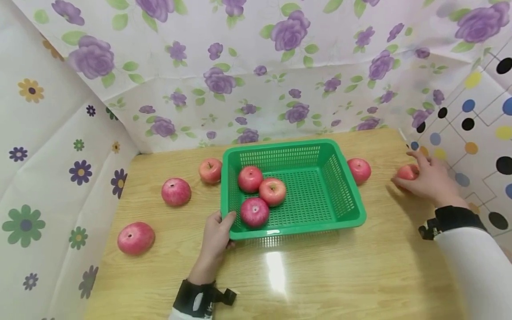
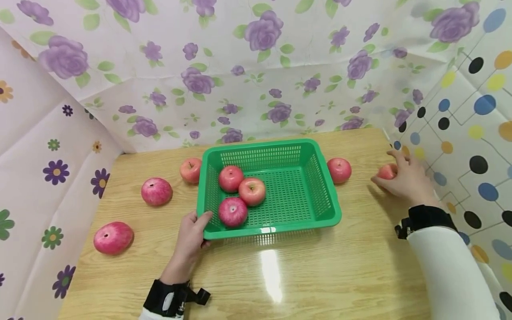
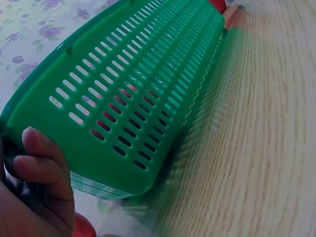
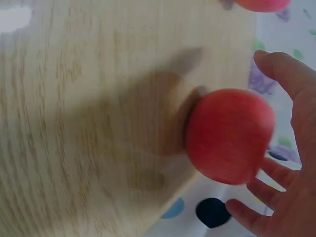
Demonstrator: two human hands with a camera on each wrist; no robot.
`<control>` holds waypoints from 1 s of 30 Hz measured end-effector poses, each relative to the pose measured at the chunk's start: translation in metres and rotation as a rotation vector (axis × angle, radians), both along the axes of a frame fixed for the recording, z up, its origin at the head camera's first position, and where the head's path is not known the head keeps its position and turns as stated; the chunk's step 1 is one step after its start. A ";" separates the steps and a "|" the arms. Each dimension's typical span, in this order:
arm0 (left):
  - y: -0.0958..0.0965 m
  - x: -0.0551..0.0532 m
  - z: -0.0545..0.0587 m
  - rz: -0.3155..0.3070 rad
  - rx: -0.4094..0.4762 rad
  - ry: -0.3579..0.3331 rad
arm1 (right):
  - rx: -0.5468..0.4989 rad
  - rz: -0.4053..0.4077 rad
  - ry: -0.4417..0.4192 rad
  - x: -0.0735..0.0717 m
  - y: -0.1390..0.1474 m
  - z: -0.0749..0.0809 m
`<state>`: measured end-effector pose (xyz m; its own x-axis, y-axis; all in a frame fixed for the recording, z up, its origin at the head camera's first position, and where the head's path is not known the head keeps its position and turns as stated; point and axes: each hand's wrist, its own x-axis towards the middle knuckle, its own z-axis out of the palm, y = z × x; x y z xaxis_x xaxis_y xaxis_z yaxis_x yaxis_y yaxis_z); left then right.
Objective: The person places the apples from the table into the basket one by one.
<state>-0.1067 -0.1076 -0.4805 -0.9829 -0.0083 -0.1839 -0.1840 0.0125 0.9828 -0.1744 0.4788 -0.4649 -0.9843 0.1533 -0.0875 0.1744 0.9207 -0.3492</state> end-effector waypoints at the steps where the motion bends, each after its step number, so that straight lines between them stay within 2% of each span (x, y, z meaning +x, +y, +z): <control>1: 0.000 0.000 0.000 -0.001 0.004 0.002 | -0.005 -0.004 -0.004 -0.001 0.000 -0.003; 7: 0.000 -0.001 0.000 -0.017 0.018 -0.017 | -0.019 -0.025 -0.009 -0.006 0.002 -0.022; 9: 0.001 0.000 0.006 -0.027 0.013 -0.019 | -0.012 -0.038 -0.006 -0.007 0.004 -0.030; 14: 0.004 0.006 0.029 -0.033 -0.008 -0.014 | 0.006 -0.098 0.010 -0.009 0.006 -0.043; 17: 0.005 0.008 0.034 -0.027 -0.018 -0.013 | 0.005 -0.119 0.019 -0.009 0.003 -0.044; 20: 0.003 0.005 0.028 -0.027 -0.008 -0.021 | -0.008 -0.133 0.019 -0.007 -0.003 -0.041; 25: -0.001 0.000 0.008 -0.023 0.017 -0.027 | -0.024 -0.135 0.024 -0.006 -0.010 -0.038; 30: -0.003 -0.001 0.000 -0.012 0.023 -0.002 | -0.022 -0.134 0.047 -0.008 -0.013 -0.040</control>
